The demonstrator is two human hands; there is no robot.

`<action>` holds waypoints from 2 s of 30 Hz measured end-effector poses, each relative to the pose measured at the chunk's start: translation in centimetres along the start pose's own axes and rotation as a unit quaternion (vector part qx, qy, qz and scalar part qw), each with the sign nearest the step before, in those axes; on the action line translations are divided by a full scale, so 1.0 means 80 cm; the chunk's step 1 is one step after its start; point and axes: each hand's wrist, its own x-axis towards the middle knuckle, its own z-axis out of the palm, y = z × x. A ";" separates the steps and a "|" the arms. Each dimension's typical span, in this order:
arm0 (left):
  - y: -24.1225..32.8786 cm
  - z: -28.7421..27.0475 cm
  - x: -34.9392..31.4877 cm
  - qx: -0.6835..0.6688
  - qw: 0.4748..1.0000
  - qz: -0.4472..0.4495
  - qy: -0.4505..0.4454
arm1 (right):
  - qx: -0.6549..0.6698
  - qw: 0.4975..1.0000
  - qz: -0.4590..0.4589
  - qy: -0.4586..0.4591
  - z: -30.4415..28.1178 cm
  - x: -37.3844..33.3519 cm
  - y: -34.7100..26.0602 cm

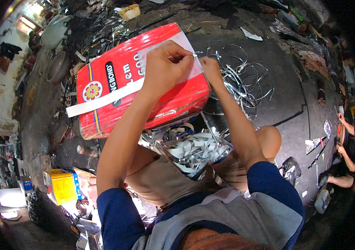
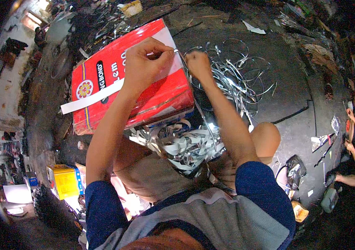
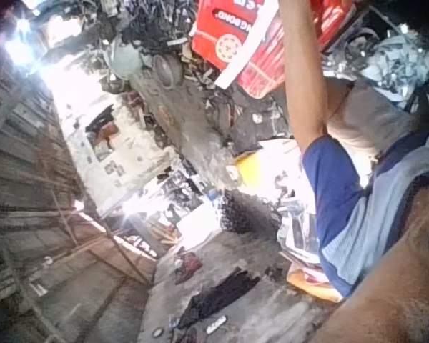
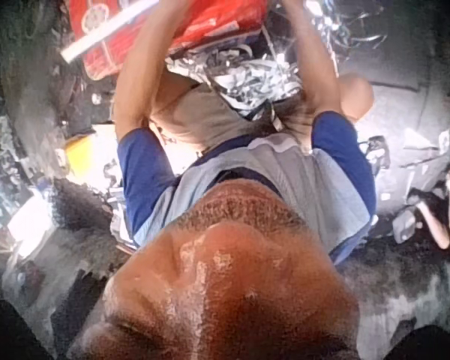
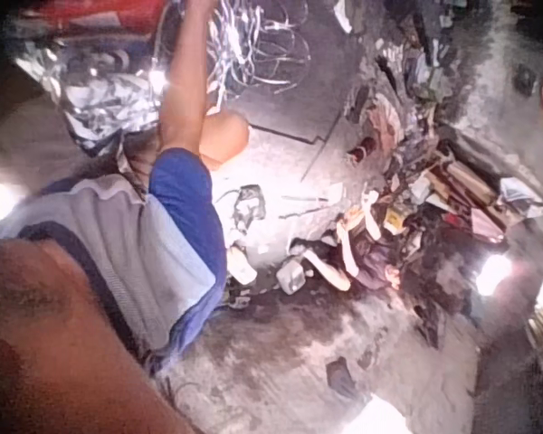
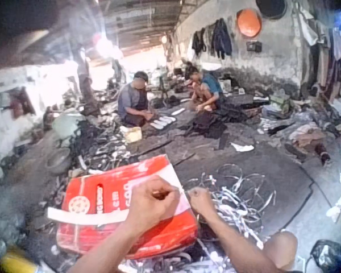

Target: The person sits on the floor and repeatedly wraps a red rectangular box with white tape. They pull tape from a roll, apply it around the box, and smooth it down. The box remains in their lap during the process.

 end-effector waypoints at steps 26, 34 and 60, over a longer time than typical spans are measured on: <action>0.009 -0.001 -0.006 0.042 0.996 0.069 -0.042 | -0.197 0.929 0.312 -0.037 0.092 -0.111 0.304; -0.004 -0.009 -0.004 0.139 0.952 0.268 -0.058 | -0.247 0.919 0.308 -0.015 0.060 -0.111 0.309; 0.014 -0.016 -0.013 0.273 0.925 0.216 -0.150 | -0.247 0.928 0.277 0.012 0.058 -0.191 0.313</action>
